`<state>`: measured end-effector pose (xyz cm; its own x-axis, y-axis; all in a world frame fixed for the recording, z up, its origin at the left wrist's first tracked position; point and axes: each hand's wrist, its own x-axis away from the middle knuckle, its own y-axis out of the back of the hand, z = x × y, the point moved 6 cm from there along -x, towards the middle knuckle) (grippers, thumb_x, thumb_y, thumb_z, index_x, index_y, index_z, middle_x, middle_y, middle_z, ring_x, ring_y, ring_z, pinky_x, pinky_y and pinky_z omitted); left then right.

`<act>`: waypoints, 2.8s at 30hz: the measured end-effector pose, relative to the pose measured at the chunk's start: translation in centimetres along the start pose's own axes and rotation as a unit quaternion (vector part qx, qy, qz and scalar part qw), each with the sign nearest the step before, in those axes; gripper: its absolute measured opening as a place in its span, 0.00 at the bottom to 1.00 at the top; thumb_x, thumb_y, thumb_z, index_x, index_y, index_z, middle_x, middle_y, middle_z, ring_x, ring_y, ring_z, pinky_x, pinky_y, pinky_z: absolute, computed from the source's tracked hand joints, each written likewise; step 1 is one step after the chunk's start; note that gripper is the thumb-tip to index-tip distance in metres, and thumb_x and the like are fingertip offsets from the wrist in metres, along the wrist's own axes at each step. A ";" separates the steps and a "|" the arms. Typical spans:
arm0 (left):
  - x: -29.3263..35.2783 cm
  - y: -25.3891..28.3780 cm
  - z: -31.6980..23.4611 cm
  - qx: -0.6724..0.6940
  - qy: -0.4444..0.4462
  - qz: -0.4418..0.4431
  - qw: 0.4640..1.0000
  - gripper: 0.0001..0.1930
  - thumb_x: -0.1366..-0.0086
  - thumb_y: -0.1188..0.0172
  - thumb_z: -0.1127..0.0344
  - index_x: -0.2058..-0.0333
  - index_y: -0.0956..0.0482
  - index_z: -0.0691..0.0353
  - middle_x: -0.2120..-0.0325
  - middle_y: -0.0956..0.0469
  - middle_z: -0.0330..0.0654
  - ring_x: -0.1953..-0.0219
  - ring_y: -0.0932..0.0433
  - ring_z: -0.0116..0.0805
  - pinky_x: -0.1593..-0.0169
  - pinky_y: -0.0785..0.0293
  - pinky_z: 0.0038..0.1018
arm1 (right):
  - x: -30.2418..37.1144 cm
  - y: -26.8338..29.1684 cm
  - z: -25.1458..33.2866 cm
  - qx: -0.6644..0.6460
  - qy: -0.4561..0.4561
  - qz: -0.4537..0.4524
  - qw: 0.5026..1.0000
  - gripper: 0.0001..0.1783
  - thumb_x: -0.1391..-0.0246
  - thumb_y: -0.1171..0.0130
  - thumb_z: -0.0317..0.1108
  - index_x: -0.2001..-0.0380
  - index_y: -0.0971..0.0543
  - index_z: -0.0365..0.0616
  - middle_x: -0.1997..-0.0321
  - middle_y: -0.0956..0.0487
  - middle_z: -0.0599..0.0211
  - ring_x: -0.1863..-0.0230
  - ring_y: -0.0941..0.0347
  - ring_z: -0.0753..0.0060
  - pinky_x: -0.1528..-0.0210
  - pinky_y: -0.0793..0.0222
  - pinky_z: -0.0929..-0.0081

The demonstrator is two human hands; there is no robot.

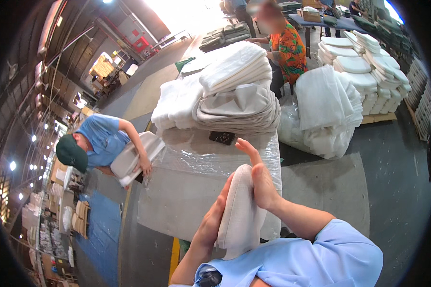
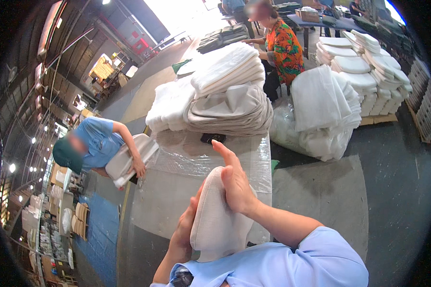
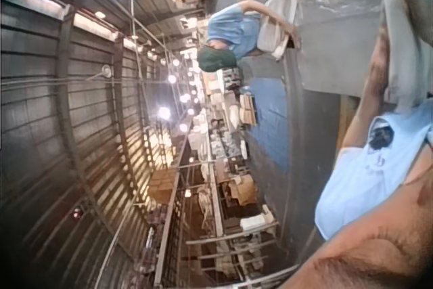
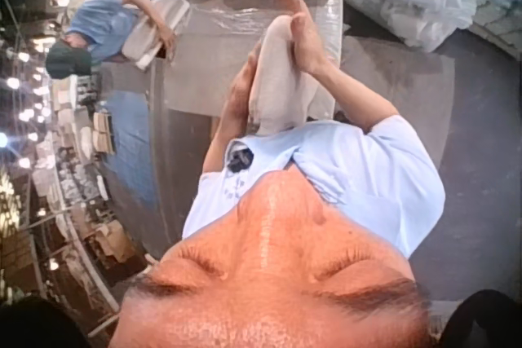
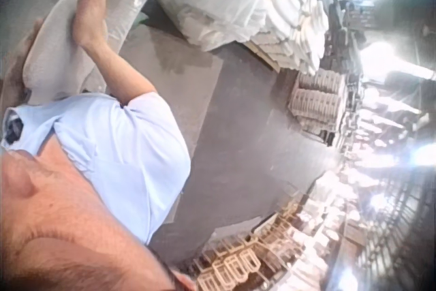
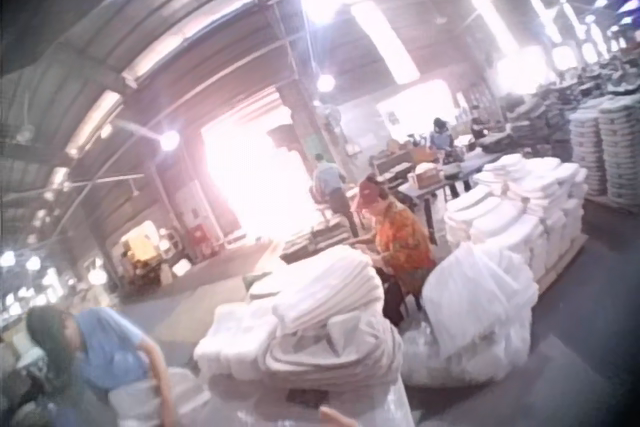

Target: The person inserts white foam inserts into gray fabric cushion covers at a work table. They align the foam, push it into the cover, and smooth the edges before stacking the finished cushions. A coworker performs similar actions nearby.

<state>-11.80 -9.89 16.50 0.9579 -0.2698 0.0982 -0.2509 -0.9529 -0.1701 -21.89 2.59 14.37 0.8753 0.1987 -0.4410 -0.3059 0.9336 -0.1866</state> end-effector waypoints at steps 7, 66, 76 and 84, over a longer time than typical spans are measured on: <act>-6.0 1.2 4.4 0.119 -0.002 0.060 0.991 0.46 0.20 0.65 0.29 0.18 0.66 0.51 0.18 0.56 0.47 0.18 0.52 0.42 0.20 0.50 0.36 | 1.1 0.6 -1.9 0.039 0.048 -0.020 0.998 0.58 0.31 0.69 0.79 0.18 0.50 0.40 0.19 0.41 0.43 0.22 0.40 0.49 0.22 0.47 0.55; -16.2 9.3 22.1 0.003 0.030 -0.164 0.986 0.19 0.24 0.40 0.51 0.50 0.15 0.61 0.54 0.14 0.39 0.58 0.15 0.30 0.55 0.16 0.28 | 2.6 4.3 -16.2 -0.112 -0.131 -0.053 0.984 0.45 0.21 0.69 0.67 0.69 0.20 0.38 0.73 0.24 0.69 0.67 0.30 0.74 0.61 0.32 0.69; -3.6 2.5 -5.4 -0.239 0.063 -0.060 0.967 0.46 0.32 0.30 0.57 0.24 0.45 0.71 0.35 0.27 0.59 0.34 0.25 0.43 0.30 0.31 0.37 | 2.8 1.1 -13.3 0.058 0.005 -0.042 0.997 0.26 0.23 0.55 0.46 0.68 0.21 0.37 0.68 0.19 0.53 0.64 0.23 0.49 0.57 0.27 0.57; 5.6 2.8 -5.1 -0.341 -0.005 -0.167 0.925 0.45 0.44 0.27 0.74 0.28 0.35 0.72 0.42 0.18 0.57 0.41 0.17 0.44 0.37 0.22 0.38 | 1.5 0.0 -5.4 0.198 0.185 0.020 0.962 0.19 0.32 0.47 0.46 0.66 0.19 0.41 0.67 0.20 0.59 0.63 0.24 0.49 0.55 0.29 0.57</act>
<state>-7.82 -14.80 21.58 0.9983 0.0531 0.0233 0.0329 -0.8499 0.5260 -22.62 1.26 8.95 0.6497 0.1849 -0.7374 -0.1052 0.9825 0.1538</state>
